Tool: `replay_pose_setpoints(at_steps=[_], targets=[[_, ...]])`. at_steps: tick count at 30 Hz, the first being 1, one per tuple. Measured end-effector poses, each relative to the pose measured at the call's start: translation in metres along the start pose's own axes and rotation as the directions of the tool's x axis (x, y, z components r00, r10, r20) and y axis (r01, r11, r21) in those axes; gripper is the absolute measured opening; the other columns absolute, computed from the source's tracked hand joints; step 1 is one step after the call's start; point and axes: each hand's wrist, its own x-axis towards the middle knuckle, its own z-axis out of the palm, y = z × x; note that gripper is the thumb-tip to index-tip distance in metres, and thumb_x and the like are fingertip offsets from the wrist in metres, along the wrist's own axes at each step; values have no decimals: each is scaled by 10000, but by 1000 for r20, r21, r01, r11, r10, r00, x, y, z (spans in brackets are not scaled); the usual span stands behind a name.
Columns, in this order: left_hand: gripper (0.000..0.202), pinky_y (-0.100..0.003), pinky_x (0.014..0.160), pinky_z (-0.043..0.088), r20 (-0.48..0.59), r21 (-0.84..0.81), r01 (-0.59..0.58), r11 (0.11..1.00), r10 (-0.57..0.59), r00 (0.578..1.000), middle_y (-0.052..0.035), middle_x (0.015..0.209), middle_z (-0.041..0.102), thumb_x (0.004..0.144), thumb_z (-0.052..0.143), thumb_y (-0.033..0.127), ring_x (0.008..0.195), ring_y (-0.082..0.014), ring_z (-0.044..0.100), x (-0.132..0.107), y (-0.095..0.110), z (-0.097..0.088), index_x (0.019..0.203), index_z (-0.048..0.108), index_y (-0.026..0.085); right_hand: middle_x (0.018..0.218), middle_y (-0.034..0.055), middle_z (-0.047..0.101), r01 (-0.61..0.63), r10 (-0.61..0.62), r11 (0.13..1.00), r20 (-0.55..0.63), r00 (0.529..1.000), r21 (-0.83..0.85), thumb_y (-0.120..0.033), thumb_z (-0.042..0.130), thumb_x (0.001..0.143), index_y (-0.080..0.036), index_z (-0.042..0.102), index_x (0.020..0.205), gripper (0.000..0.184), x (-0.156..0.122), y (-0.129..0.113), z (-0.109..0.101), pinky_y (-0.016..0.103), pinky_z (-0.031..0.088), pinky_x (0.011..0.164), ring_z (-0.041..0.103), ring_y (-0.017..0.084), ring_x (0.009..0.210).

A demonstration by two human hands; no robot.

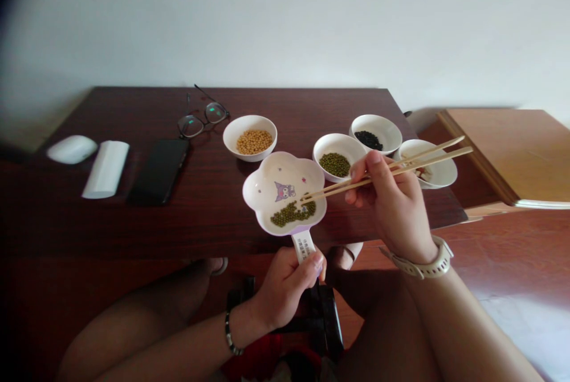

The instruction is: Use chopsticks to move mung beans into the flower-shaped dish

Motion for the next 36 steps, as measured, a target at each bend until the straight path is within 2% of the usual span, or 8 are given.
replay_pose_setpoints(at_steps=[5, 8, 11, 14, 18, 22, 25, 36], targets=[[523, -286, 645, 328, 8, -25, 4, 1000, -4, 1000, 15, 649, 454, 1073, 461, 555, 640, -130, 417, -2, -2, -3, 730, 565, 175, 764, 30, 599, 164, -124, 975, -245, 961, 150, -383, 673, 1011, -208, 654, 711, 348, 18, 0, -11, 281, 351, 445, 575, 118, 564], [517, -285, 642, 324, 10, -29, 7, 1000, -7, 1000, 16, 649, 458, 1079, 465, 541, 637, -126, 418, -3, -3, -5, 737, 576, 169, 701, 31, 581, 286, -230, 955, -410, 883, 80, -347, 672, 1004, -217, 664, 677, 352, 29, 3, -21, 300, 358, 457, 571, 131, 548], [515, -284, 655, 334, 10, -28, -3, 1000, 3, 1000, 17, 654, 464, 1083, 463, 534, 637, -122, 423, -4, -3, -6, 747, 589, 165, 690, 41, 586, 297, -255, 954, -442, 860, 27, -360, 666, 1009, -215, 684, 665, 374, 34, 6, -26, 309, 376, 460, 581, 139, 545], [518, -286, 665, 339, 14, -10, -10, 1000, 10, 1000, 10, 666, 483, 1084, 451, 535, 654, -128, 442, -3, -2, -6, 740, 581, 170, 723, 46, 598, 259, -213, 963, -380, 900, 73, -389, 676, 1008, -208, 684, 674, 380, 29, 6, -23, 296, 359, 438, 589, 133, 554], [526, -296, 681, 350, 11, 21, -15, 1000, 15, 1000, 4, 665, 488, 1079, 447, 544, 664, -139, 454, -1, -2, -3, 723, 572, 177, 713, 31, 616, 137, -130, 989, -116, 985, 53, -458, 612, 1050, -210, 683, 742, 402, 11, 0, -9, 269, 378, 440, 565, 117, 529], [514, -305, 703, 352, 7, 17, -39, 999, 39, 999, 4, 668, 488, 1084, 456, 512, 674, -141, 461, 0, -1, 1, 708, 560, 178, 655, 18, 647, 31, -21, 994, 100, 995, -102, -531, 562, 1069, -218, 695, 824, 419, -3, -4, 2, 239, 453, 475, 588, 126, 544], [498, -305, 711, 350, 8, 0, -49, 999, 49, 999, 7, 670, 489, 1089, 461, 487, 672, -136, 459, 1, 1, 2, 716, 566, 174, 635, 17, 660, 35, -13, 989, 152, 988, -141, -537, 531, 1082, -213, 687, 838, 435, -5, -5, 5, 217, 475, 491, 606, 120, 552], [488, -297, 711, 349, -5, -26, -42, 999, 42, 999, 15, 660, 476, 1088, 477, 463, 655, -126, 441, 1, 2, 3, 710, 567, 167, 661, 11, 677, 18, 3, 993, 176, 984, -118, -535, 549, 1077, -206, 689, 849, 424, 0, 1, 3, 190, 517, 522, 645, 109, 586]])
